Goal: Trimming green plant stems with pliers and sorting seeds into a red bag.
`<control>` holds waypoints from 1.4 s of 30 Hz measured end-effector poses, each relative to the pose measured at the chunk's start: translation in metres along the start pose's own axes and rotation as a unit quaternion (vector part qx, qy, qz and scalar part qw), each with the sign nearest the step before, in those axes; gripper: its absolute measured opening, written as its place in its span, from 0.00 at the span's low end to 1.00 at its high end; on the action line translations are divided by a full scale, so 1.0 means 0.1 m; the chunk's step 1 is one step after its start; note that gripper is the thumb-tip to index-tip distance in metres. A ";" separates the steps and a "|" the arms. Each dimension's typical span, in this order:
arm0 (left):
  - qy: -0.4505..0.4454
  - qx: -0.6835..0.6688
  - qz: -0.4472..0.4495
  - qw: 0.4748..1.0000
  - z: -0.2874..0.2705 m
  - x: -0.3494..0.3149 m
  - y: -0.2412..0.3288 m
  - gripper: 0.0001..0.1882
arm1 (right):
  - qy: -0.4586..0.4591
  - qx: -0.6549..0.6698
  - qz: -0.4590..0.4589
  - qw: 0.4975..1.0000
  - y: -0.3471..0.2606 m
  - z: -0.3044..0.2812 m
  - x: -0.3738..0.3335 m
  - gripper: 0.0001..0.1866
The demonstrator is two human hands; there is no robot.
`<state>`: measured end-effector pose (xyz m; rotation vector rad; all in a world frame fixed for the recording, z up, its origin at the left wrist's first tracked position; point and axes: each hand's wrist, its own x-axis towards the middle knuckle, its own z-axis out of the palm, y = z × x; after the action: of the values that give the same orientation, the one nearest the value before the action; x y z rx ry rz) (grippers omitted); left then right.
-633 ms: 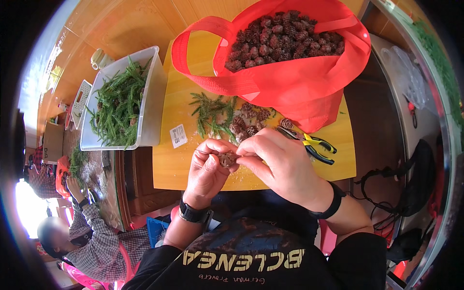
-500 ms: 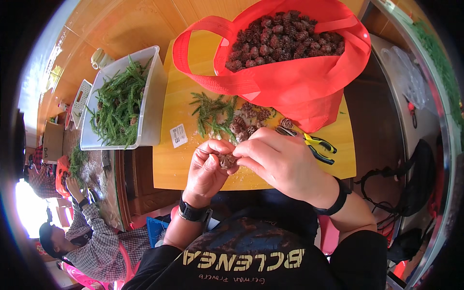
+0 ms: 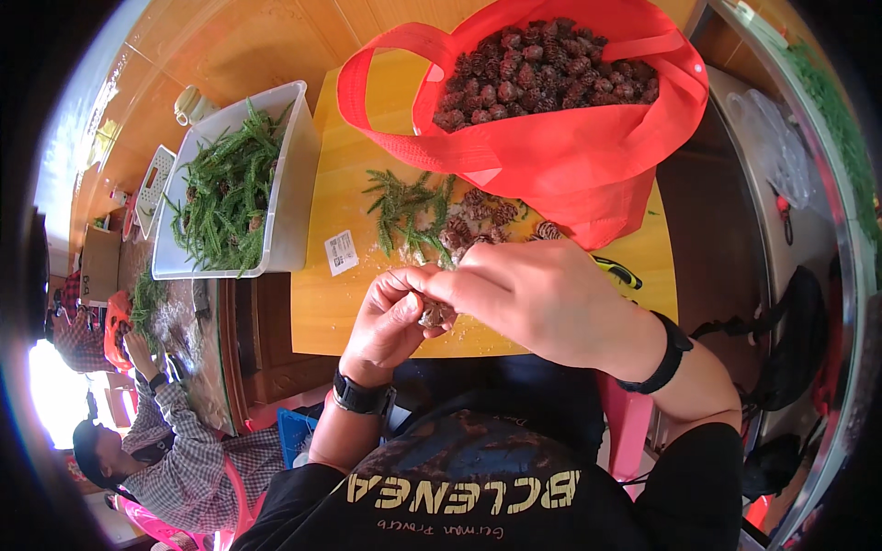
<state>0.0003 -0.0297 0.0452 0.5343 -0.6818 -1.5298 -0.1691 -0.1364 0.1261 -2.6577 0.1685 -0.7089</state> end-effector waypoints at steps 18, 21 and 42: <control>0.095 0.174 -0.032 0.980 0.13 -0.03 0.05 0.07 | -0.194 -0.100 0.011 0.976 0.04 -0.10 0.11 0.21; 0.067 0.183 0.001 0.981 0.14 -0.04 0.05 0.09 | -0.196 -0.047 0.024 0.979 0.09 -0.14 0.14 0.19; 0.079 0.186 0.012 0.979 0.18 -0.04 -0.04 0.09 | -0.149 -0.065 -0.009 0.987 0.17 -0.12 0.13 0.07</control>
<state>-0.0146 -0.0242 0.0550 0.9154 -0.8511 -1.3244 -0.1639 -0.1585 0.1354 -2.8530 0.1113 -0.3059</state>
